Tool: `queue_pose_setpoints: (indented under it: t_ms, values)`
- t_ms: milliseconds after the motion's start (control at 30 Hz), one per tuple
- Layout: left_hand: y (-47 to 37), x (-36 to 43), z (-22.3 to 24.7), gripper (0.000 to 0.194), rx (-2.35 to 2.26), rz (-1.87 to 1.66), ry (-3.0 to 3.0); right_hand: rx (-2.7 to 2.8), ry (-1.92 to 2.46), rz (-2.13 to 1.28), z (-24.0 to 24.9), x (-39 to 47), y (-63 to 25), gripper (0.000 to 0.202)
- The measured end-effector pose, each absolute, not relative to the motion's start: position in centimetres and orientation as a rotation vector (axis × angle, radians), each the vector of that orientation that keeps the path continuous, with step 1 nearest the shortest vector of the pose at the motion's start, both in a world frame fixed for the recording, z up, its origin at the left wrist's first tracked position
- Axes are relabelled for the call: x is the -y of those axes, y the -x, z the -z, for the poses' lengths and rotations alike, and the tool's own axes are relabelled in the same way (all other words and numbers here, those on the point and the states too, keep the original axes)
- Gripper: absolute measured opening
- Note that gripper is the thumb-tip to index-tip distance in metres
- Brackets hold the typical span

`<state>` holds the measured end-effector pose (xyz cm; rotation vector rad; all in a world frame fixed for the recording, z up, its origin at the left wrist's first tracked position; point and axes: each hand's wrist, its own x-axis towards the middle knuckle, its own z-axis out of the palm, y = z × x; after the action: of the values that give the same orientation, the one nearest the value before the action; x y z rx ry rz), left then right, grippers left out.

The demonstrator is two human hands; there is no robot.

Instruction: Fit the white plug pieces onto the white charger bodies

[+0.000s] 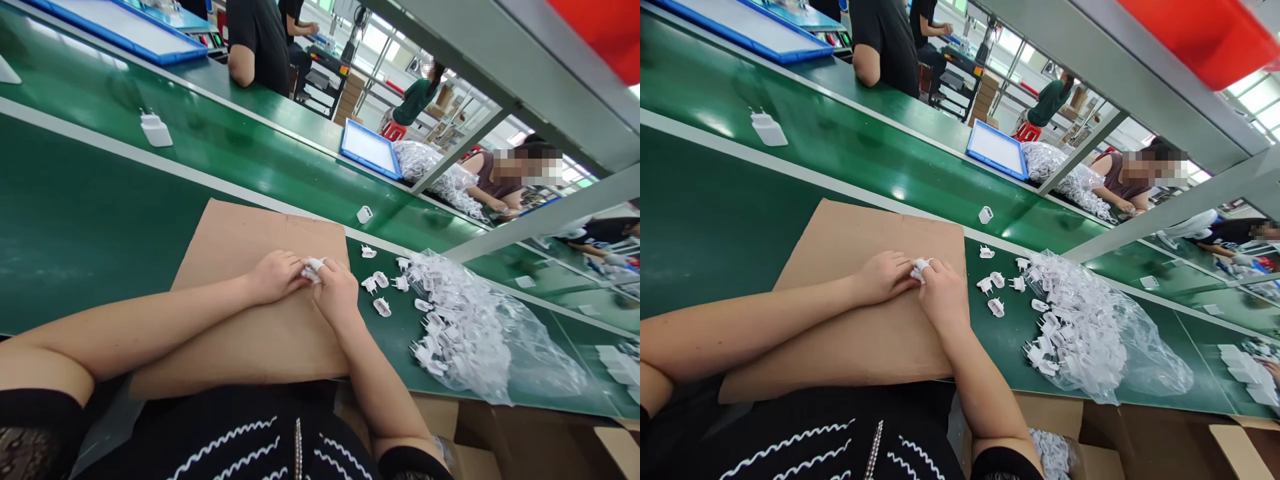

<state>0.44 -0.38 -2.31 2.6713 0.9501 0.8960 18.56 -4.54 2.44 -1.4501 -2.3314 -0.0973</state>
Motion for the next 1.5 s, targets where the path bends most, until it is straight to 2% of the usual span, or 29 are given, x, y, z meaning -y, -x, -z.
queue_pose_setpoints:
  t_ms: [167, 267, 333, 500, 567, 733, 967, 1133, 1233, 1367, 1500]
  values:
    - [-0.7, 1.2, 1.8, 0.041, -1.112, -0.837, -2.824, 2.144, 1.478, -0.187, -1.9, 4.0, -18.9, 0.035]
    - [-0.7, 1.4, 1.5, 0.035, -1.021, -0.888, -2.638, 1.946, 1.407, -0.555, -1.7, 3.0, -19.8, 0.034]
    - [-0.6, 0.8, 1.2, 0.03, -1.005, -0.825, -2.417, 1.84, 1.411, -0.643, -1.9, 1.9, -21.0, 0.04]
    - [-0.6, -4.7, 0.0, 0.029, -1.281, -0.772, -1.965, 1.829, 2.014, -0.002, -2.1, -0.2, -24.7, 0.034]
    - [-0.3, -8.0, -0.7, 0.031, -1.455, -0.807, -1.915, 1.848, 2.241, 0.09, -1.6, -0.8, -25.8, 0.036]
    - [1.5, -14.7, -1.6, 0.029, -1.794, -0.837, -1.762, 1.874, 2.402, 0.038, -0.5, -1.7, -27.0, 0.04]
    - [3.2, -17.4, -0.9, 0.034, -2.022, -0.855, -1.63, 1.782, 2.356, -0.106, -1.1, -1.5, -26.7, 0.039]
    - [1.7, -16.6, -1.3, 0.065, -2.23, -1.098, -1.62, 1.732, 2.33, -0.13, -1.0, -1.5, -26.3, 0.04]
    - [-0.6, -15.9, -1.4, 0.063, -2.138, -1.202, -1.81, 1.661, 2.259, -0.074, -0.9, -1.7, -26.4, 0.04]
    - [-3.8, -16.4, -1.0, 0.053, -1.851, -1.141, -2.081, 1.59, 2.079, 0.0, -1.0, -1.7, -26.4, 0.041]
    - [-6.0, -18.4, -0.3, 0.069, -1.633, -0.94, -2.196, 1.586, 2.133, -0.035, -1.2, -1.5, -26.2, 0.038]
